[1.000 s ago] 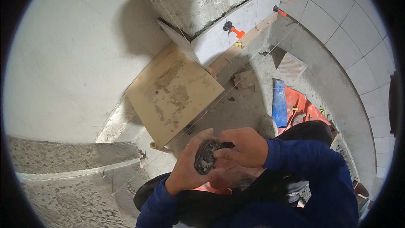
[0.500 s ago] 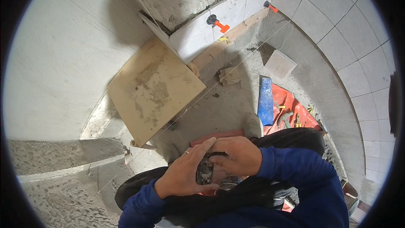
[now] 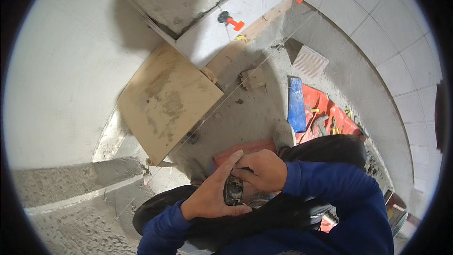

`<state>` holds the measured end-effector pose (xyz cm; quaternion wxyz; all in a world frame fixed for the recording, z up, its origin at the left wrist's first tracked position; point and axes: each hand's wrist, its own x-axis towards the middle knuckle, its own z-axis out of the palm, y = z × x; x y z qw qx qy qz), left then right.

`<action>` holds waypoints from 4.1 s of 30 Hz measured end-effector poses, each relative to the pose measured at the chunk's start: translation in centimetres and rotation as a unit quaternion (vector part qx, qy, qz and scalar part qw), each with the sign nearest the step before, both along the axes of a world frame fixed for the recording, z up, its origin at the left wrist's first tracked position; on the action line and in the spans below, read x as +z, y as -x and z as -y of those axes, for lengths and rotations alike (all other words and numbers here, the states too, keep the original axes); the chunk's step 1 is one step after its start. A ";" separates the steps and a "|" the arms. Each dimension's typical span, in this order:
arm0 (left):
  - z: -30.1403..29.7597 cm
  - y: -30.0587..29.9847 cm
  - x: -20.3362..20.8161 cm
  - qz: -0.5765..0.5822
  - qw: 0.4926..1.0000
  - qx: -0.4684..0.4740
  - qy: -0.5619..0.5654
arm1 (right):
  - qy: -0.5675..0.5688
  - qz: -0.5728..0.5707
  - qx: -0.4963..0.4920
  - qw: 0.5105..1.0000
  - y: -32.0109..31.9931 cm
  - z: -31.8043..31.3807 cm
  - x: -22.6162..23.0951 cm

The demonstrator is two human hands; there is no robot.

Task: The person sits on the floor and measures a tile using a tape measure, then marks it with a pencil. They repeatedly reposition the tape measure and make additional marks on the tile surface.

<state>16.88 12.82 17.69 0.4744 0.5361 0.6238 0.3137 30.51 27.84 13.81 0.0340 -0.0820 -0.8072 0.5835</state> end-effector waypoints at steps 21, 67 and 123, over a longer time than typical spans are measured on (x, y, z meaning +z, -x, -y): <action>0.5 0.9 -2.0 0.313 0.879 0.360 -0.022 | -0.016 0.060 -0.062 0.996 0.2 -1.1 1.2; 11.3 13.4 5.3 -0.475 0.848 0.230 0.049 | 0.310 -0.066 -0.178 0.932 3.0 -17.4 5.0; 13.9 19.7 -0.7 -0.453 0.827 0.328 0.064 | -0.342 0.005 -0.075 0.937 2.6 -17.0 0.1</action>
